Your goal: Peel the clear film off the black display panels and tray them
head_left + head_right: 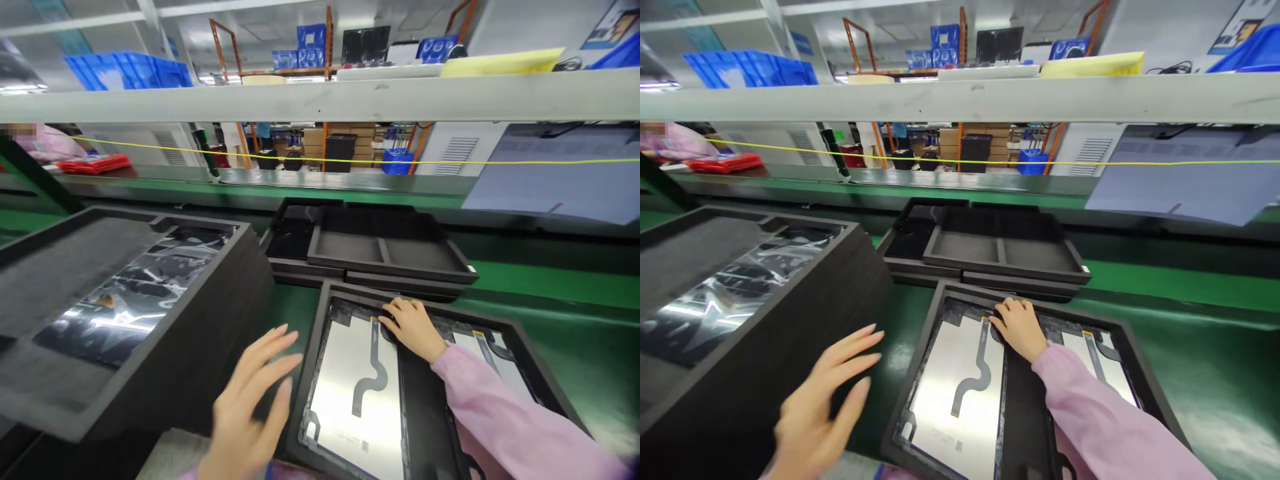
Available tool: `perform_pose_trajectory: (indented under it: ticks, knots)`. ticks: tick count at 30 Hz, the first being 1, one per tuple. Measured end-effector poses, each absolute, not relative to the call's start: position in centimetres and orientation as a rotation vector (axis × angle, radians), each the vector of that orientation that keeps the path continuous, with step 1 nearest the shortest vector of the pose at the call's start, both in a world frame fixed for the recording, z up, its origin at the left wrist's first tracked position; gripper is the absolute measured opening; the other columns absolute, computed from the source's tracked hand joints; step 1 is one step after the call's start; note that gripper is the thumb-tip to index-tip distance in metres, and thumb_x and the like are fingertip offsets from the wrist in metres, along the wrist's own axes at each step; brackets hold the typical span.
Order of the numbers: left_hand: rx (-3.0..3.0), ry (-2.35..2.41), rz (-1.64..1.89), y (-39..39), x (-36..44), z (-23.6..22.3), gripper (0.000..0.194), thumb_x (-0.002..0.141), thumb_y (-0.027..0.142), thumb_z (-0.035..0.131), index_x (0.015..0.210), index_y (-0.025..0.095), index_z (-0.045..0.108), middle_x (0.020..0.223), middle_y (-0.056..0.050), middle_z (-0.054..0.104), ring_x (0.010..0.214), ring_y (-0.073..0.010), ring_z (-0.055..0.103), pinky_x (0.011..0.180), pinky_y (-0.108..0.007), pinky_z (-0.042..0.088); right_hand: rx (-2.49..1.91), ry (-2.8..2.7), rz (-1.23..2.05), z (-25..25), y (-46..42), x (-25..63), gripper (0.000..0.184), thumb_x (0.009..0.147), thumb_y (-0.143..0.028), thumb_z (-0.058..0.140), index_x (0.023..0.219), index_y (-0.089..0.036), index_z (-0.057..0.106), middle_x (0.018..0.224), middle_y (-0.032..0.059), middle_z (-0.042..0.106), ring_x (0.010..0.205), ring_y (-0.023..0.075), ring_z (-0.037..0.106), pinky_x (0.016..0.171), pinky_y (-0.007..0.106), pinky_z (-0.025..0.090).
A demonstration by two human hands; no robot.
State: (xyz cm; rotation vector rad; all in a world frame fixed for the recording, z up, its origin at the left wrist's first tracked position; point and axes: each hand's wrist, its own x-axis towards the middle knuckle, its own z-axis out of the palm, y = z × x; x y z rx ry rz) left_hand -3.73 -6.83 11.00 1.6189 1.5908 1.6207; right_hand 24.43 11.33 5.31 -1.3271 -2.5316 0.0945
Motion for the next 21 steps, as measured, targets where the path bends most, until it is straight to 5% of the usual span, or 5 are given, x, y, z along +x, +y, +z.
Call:
perform_pose_trajectory:
  ticks: [4,11,15,18,21]
  knots:
    - [1.707,1.594,1.190,-3.9,-1.0,7.8,0.030,0.090,0.022,0.043,0.112,0.026,0.064,0.131,-0.009,0.059,0.129,-0.0232,0.047,0.111,-0.044,0.034,-1.396,-2.472,0.069,4.5,9.5,23.1,0.023,0.089,-0.027,0.043,0.092,-0.014,0.061,0.093,0.0147,0.060,0.089,0.0300,0.057,0.087,0.050,0.040]
    - [1.579,1.554,1.005,-2.0,1.0,4.0,0.054,0.089,0.032,0.049,0.141,0.026,0.038,0.159,-0.007,0.017,0.146,-0.0232,0.014,0.117,-0.043,0.019,-1.457,-2.314,0.259,4.5,8.3,21.9,0.031,0.087,-0.044,0.041,0.067,-0.021,0.042,0.077,0.0112,0.056,0.084,0.0319,0.052,0.089,0.059,0.035]
    - [1.491,1.525,1.084,-2.0,1.0,4.4,0.059,0.090,0.035,0.047,0.145,0.023,0.029,0.155,-0.010,0.030,0.143,-0.0225,0.024,0.117,-0.042,0.021,-1.297,-2.359,0.669,6.9,7.8,21.0,0.035,0.088,-0.052,0.040,0.073,-0.021,0.049,0.063,0.0012,0.057,0.063,0.0209,0.057,0.074,0.041,0.049]
    - [1.437,1.488,1.214,-2.9,0.4,6.5,0.057,0.091,0.035,0.046,0.144,0.022,0.028,0.151,-0.011,0.037,0.138,-0.0204,0.035,0.114,-0.038,0.028,-1.120,-2.371,0.865,12.3,7.2,21.5,0.044,0.088,-0.059,0.038,0.076,-0.021,0.057,0.070,0.0010,0.063,0.068,0.0186,0.061,0.066,0.031,0.050]
    - [1.322,1.554,1.579,-5.3,-1.1,10.5,0.037,0.093,0.033,0.045,0.129,0.028,0.046,0.137,-0.004,0.052,0.126,-0.0156,0.049,0.106,-0.029,0.037,-1.097,-2.251,0.719,19.5,5.8,23.8,0.045,0.086,-0.063,0.047,0.076,-0.022,0.061,0.070,0.0019,0.063,0.066,0.0200,0.059,0.060,0.032,0.047]
